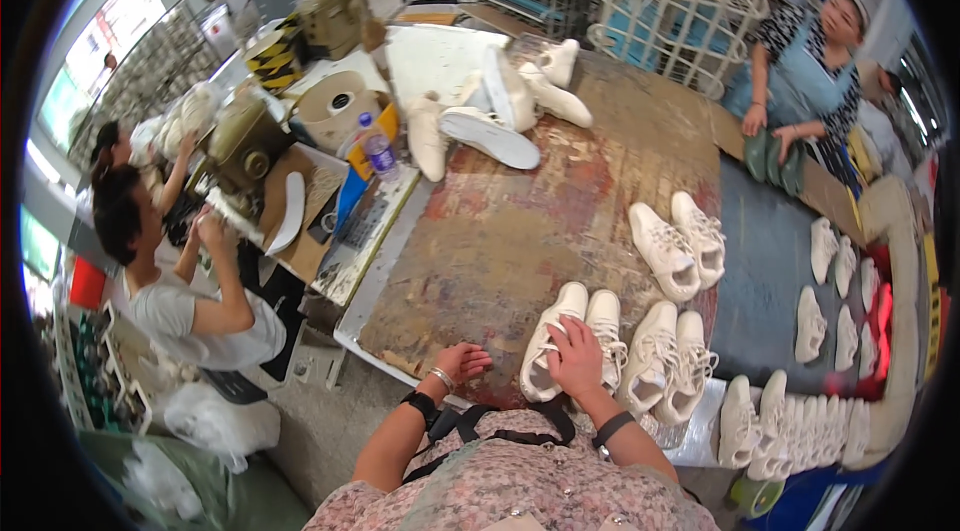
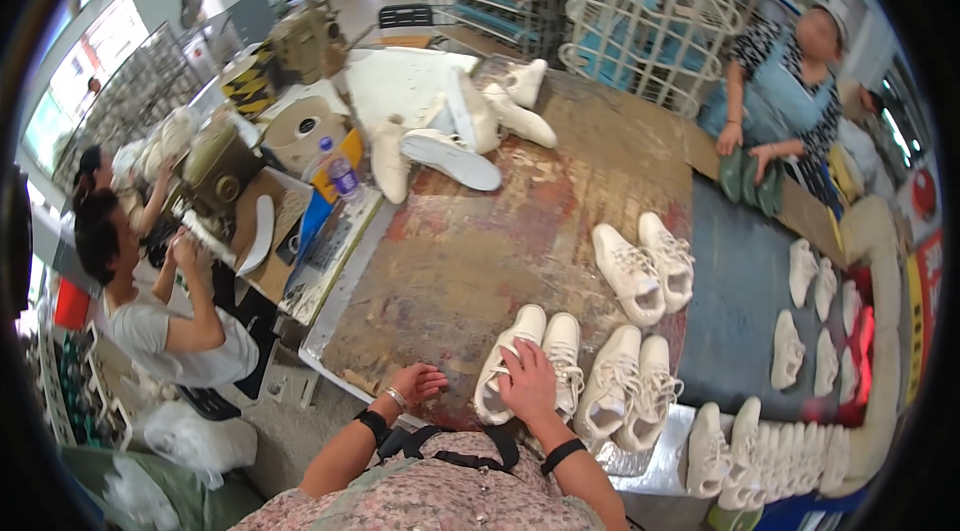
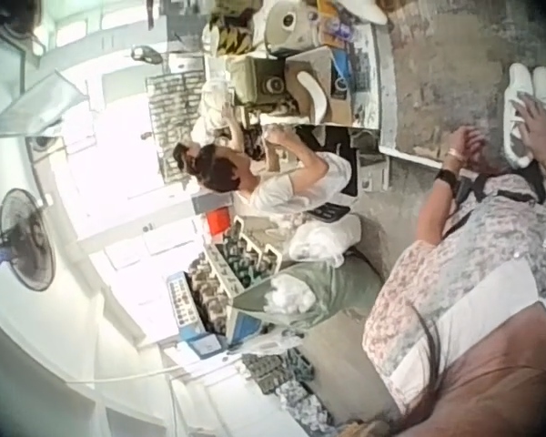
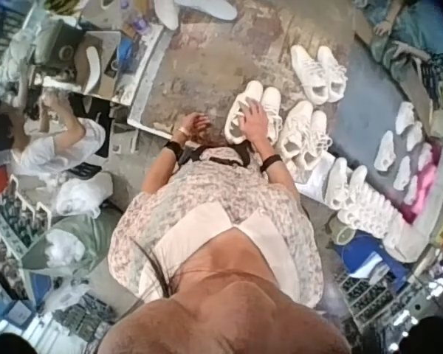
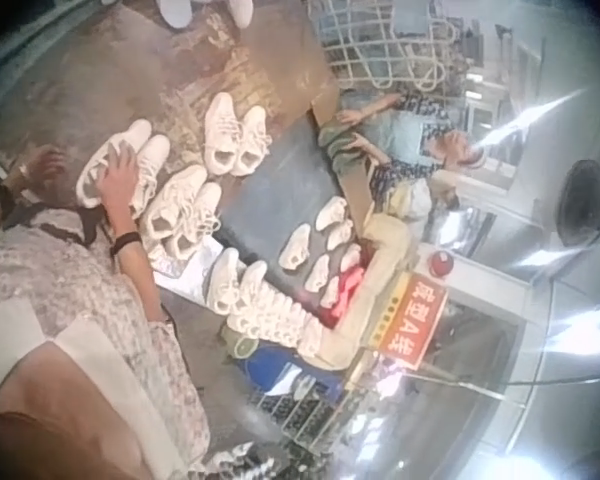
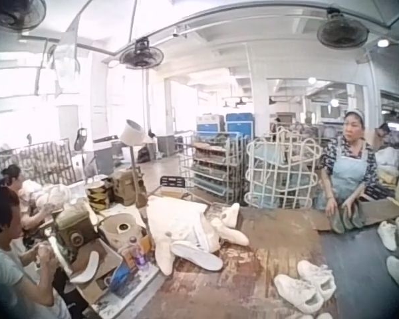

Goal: Organizing and inspecting shoes in a manufacturing facility.

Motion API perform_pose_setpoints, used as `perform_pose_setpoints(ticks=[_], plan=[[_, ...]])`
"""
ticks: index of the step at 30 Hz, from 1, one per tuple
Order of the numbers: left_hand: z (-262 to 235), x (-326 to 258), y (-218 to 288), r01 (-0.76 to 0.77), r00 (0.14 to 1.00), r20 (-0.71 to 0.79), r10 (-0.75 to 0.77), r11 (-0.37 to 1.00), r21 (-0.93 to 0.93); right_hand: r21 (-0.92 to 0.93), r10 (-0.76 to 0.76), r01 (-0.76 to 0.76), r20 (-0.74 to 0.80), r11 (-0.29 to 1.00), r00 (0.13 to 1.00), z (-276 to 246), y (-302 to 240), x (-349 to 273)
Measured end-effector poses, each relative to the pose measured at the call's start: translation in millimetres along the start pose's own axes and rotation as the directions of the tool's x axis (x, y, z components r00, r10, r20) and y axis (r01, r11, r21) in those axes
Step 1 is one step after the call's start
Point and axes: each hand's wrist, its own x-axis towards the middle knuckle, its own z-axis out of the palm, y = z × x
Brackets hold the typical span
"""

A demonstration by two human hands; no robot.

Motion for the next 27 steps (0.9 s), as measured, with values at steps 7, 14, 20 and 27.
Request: perform_pose_setpoints(ticks=[7,14,20,27], plan=[[-9,12,-2,-0.030,1.000,0.003,0.029,0.998,0.056,0.005,0.004,-0.004,-0.018,1.000,1.000,2,5,2],[-4,20,-2,-0.038,0.997,-0.072,0.041,0.999,0.039,0.011,0.029,-0.029,-0.022,1.000,0.999,3,13,1],[-14,22,-5,-0.001,1.000,-0.027,0.001,1.000,0.010,0.039,0.026,-0.025,-0.018,0.999,1.000,6,5,1],[-10,17,-7,0.009,0.999,-0.033,-0.010,1.000,-0.003,0.063,0.004,-0.005,0.024,0.998,1.000,6,-2,-1]])
